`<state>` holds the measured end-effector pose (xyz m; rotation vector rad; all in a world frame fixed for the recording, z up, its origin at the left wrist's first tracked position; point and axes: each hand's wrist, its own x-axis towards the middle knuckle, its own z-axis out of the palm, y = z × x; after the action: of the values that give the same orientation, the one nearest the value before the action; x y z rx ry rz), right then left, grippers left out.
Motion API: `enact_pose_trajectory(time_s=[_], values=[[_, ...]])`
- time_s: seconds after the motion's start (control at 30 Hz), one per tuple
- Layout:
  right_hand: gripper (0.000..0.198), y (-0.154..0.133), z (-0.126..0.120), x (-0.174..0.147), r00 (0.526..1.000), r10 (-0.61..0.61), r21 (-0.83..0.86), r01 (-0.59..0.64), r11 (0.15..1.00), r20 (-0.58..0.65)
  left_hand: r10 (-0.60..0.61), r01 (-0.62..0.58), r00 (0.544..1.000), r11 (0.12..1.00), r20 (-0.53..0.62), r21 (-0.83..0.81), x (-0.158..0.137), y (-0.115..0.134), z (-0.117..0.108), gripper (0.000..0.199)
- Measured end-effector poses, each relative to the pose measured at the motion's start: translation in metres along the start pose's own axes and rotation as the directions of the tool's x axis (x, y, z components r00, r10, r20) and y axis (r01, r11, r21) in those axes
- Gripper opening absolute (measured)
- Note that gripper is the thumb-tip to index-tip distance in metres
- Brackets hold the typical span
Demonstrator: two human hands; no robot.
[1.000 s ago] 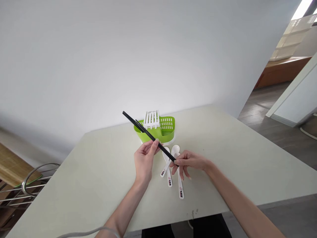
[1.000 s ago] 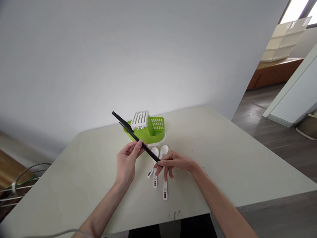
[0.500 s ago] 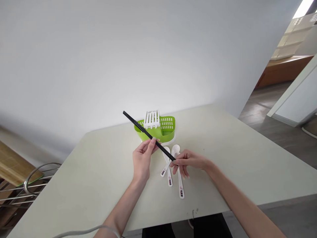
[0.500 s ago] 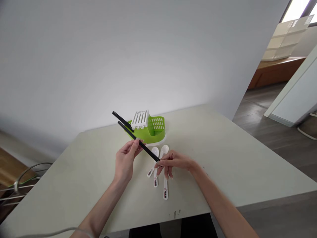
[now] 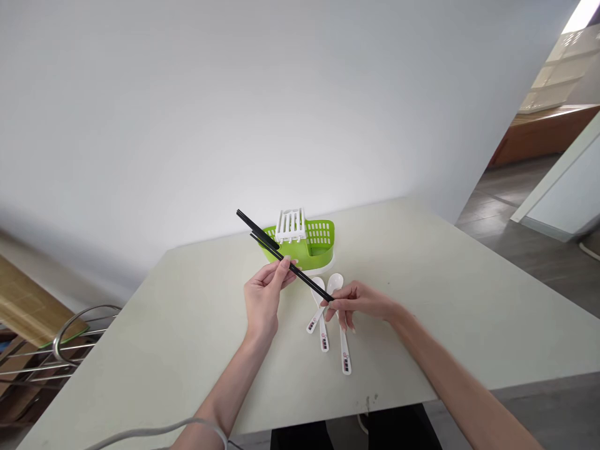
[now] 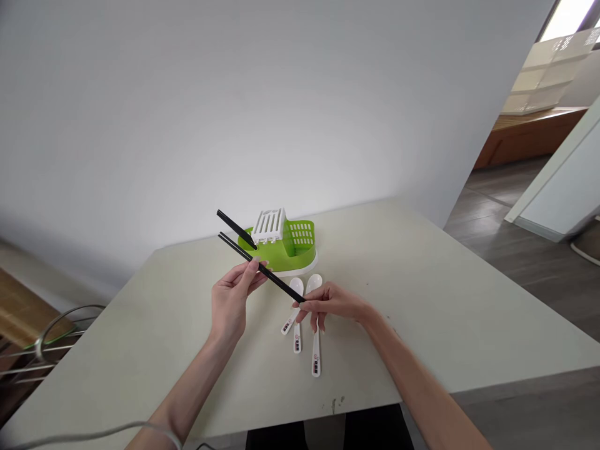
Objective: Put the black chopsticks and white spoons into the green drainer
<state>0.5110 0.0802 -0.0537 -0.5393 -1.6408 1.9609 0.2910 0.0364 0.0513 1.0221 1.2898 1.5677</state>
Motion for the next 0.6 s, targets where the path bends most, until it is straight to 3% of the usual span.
enact_pose_trajectory(time_s=[0.43,0.6], values=[[0.040,-0.002,-0.001,-0.001,1.000,-0.013,-0.041,0.014,0.999,0.015,0.012,-0.018,0.998,0.996,0.066,0.088,-0.002,0.008,-0.006,0.041],[0.040,-0.004,0.002,-0.002,1.000,0.001,-0.046,0.000,0.999,0.009,0.031,-0.036,0.999,0.993,0.043,0.112,0.000,0.008,-0.011,0.039]])
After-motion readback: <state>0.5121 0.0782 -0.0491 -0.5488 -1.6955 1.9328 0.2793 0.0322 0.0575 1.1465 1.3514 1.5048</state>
